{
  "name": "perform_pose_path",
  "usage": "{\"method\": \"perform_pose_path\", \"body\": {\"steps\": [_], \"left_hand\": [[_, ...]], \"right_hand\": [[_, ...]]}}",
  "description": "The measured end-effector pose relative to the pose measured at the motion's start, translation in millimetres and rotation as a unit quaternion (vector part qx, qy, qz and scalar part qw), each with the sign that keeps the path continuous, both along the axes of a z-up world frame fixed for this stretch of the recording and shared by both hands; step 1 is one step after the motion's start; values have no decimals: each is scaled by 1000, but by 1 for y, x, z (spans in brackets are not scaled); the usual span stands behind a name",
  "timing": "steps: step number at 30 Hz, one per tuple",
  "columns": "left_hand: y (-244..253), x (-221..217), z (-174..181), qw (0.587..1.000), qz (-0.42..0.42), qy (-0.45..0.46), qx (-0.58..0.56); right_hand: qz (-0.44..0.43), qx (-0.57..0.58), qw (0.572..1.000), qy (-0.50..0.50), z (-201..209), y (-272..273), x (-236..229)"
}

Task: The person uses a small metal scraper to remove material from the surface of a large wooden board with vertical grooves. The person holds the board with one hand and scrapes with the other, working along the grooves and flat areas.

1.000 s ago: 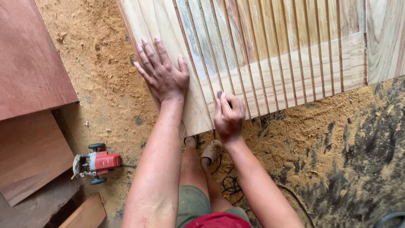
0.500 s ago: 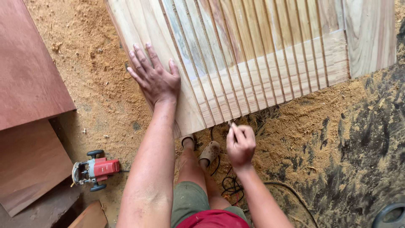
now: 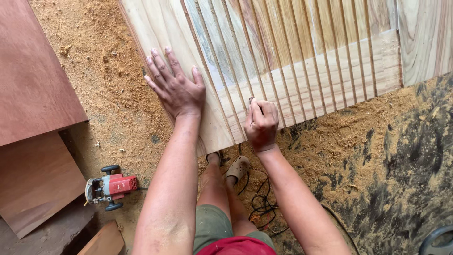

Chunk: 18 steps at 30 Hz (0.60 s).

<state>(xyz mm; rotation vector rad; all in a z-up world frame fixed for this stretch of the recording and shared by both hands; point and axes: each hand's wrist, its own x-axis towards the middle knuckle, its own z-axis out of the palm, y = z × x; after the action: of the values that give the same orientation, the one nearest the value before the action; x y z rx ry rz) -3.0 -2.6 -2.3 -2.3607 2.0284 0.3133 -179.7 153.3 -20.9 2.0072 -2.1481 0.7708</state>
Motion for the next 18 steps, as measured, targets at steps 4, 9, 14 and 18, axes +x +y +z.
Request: {"method": "perform_pose_path", "body": {"steps": [4, 9, 14, 18], "left_hand": [[5, 4, -1, 1000, -7, 5, -8], [8, 3, 2, 1000, 1, 7, -19], [3, 2, 2, 1000, -3, 5, -9], [6, 3, -1, 1000, -5, 1, -21]], "right_hand": [[17, 15, 1000, -17, 3, 32, 0], [14, 19, 999, -34, 29, 64, 4], [10, 10, 1000, 16, 6, -23, 7], [27, 18, 999, 8, 7, -18, 5]]}}
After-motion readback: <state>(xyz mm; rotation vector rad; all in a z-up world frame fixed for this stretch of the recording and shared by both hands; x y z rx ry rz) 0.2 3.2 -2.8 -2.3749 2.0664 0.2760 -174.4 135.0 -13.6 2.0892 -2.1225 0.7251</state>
